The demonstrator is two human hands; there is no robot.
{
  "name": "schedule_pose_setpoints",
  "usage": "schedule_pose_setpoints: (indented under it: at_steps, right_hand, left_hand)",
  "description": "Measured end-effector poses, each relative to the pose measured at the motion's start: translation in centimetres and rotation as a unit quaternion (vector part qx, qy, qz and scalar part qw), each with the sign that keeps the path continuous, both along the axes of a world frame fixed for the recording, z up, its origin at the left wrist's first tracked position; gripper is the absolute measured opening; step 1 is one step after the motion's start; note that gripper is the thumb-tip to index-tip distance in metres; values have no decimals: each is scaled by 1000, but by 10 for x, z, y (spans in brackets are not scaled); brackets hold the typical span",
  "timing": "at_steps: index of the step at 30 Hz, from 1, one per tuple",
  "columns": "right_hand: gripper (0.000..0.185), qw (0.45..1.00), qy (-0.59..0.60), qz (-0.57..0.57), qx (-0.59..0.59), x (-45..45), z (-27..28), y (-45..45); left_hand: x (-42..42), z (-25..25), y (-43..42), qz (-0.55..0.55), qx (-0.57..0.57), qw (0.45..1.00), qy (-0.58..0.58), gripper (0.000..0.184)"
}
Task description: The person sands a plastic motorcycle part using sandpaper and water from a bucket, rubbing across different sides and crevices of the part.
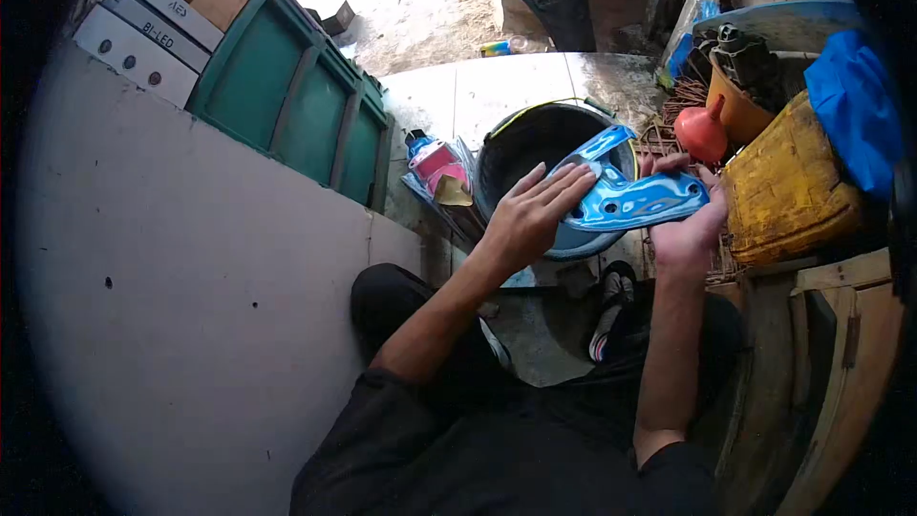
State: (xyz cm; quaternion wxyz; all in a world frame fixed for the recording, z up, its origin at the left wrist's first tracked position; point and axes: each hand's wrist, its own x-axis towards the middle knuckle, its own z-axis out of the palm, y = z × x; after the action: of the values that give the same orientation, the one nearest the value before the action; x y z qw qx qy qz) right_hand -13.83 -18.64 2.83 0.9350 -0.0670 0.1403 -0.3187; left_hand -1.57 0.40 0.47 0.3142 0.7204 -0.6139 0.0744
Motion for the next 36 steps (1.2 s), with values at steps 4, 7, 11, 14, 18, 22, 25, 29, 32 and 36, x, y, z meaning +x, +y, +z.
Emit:
schedule_pose_setpoints:
  at_steps: [4,7,11,14,18,22,25,29,32,36]
  right_hand:
    - [27,983,102,-125,-94,11,6,27]
    - [25,989,-23,-76,-121,11,-7,26]
    - [22,989,36,-117,-85,14,0,41]
    - [22,990,2,-102,-95,16,-5,39]
    - [22,986,6,-112,-125,13,-2,44]
    - [22,987,-11,-104,-126,11,-5,45]
    - [24,987,-2,-113,-117,9,2,47]
    - [25,983,7,-125,-132,13,3,50]
    - [26,980,10,-131,-153,11,-3,43]
    - [27,981,-2,-141,-135,13,3,49]
  left_hand:
    - [-36,-5,-11,14,2,994,105,78]
    - [-55,-8,-12,-11,-35,999,22,88]
    - [-37,-11,-13,136,26,983,119,85]
    - [-63,-10,-8,51,-35,994,94,86]
    - [-44,-8,-15,200,32,969,142,82]
    - [-80,-19,-13,147,-41,981,116,82]
    - [-63,-23,-16,172,-19,978,114,84]
    - [-62,-17,-13,203,7,966,158,89]
    - [-80,-18,-14,128,-41,981,140,90]
    - [-39,-19,-19,220,27,954,201,95]
